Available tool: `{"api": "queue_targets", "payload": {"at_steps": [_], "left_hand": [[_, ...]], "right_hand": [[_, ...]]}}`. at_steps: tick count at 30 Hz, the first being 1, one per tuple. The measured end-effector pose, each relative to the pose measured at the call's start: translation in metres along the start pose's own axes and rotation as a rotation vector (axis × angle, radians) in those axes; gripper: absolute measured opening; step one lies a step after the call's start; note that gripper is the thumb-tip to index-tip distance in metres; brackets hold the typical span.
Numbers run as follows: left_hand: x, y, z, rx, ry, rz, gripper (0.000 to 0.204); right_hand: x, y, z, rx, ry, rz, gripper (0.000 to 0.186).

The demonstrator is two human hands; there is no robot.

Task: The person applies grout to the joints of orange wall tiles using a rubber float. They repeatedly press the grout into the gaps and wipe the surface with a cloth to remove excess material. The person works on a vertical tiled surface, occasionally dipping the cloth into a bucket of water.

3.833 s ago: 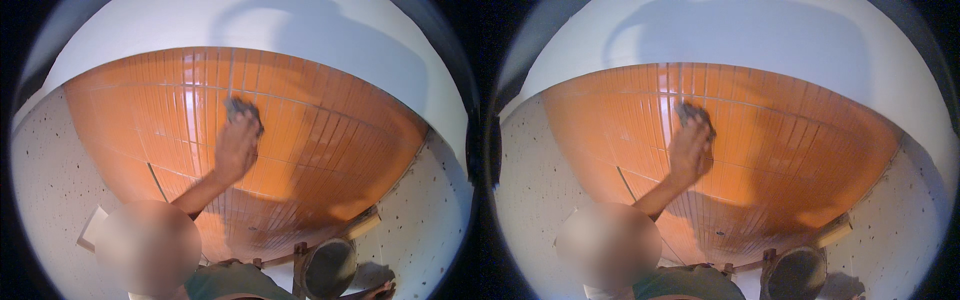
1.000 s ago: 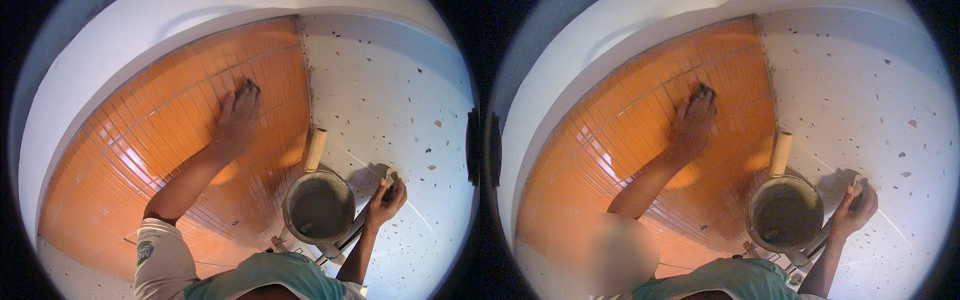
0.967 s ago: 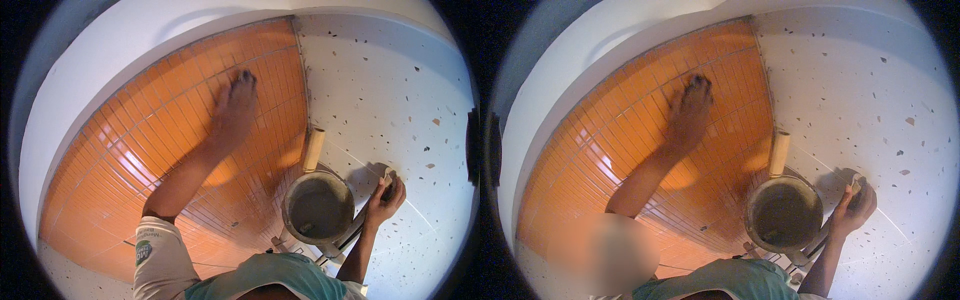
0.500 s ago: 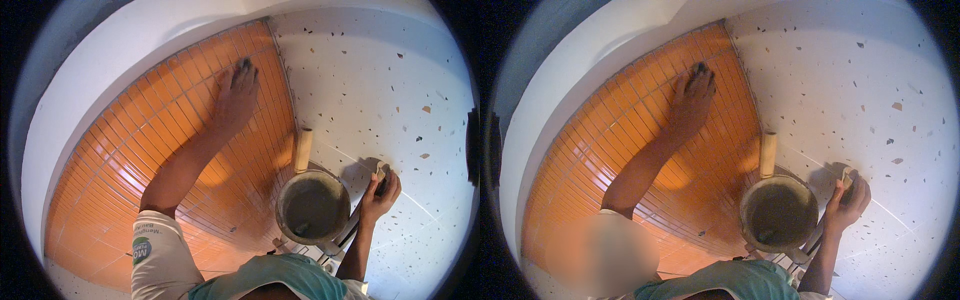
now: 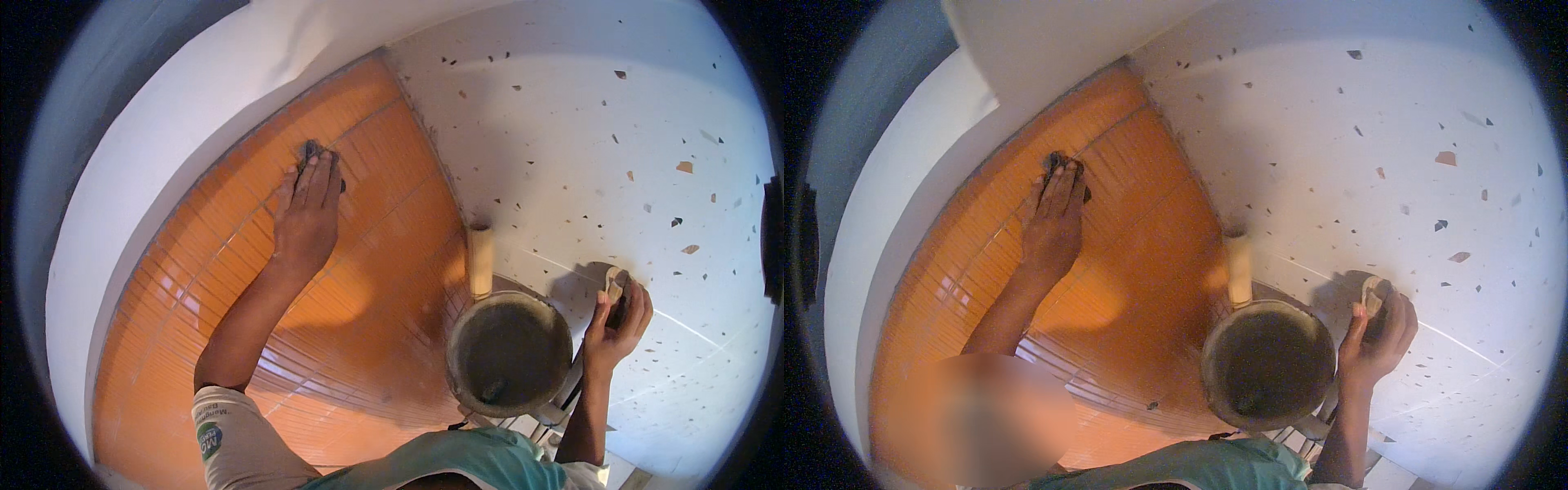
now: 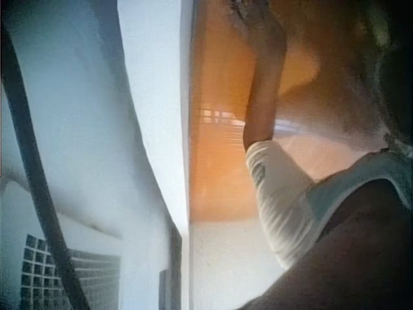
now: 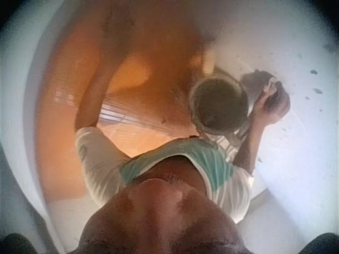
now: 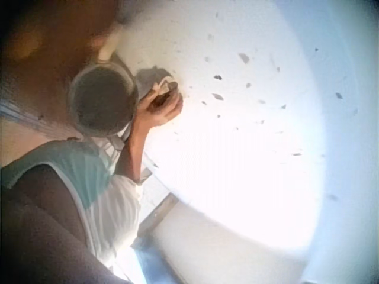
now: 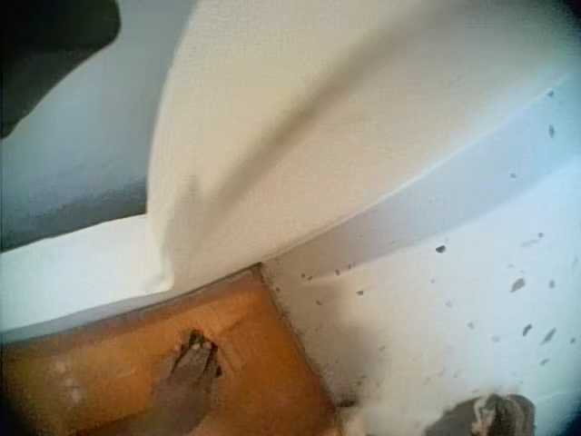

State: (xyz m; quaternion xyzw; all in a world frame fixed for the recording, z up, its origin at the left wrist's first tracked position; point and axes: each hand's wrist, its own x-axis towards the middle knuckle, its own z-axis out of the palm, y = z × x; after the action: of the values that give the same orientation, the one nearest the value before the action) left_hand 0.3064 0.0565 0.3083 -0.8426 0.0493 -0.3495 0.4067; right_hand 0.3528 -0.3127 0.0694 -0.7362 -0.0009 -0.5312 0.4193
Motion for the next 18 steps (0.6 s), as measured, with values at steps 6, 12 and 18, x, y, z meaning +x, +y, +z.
{"api": "queue_targets", "payload": {"at_steps": [6,12,18], "left_hand": [[0.12,0.022,0.043,-0.061,0.108,0.023,0.039],[0.135,0.008,0.051,-0.029,0.123,-0.057,0.044],[0.071,-0.016,-0.004,0.04,0.111,-0.136,0.047]], "right_hand": [[-0.001,0.002,0.0,-0.03,0.008,-0.047,0.048],[0.002,0.001,0.002,-0.015,0.027,-0.044,0.049],[0.0,0.005,-0.003,-0.06,0.008,-0.026,0.049]]}}
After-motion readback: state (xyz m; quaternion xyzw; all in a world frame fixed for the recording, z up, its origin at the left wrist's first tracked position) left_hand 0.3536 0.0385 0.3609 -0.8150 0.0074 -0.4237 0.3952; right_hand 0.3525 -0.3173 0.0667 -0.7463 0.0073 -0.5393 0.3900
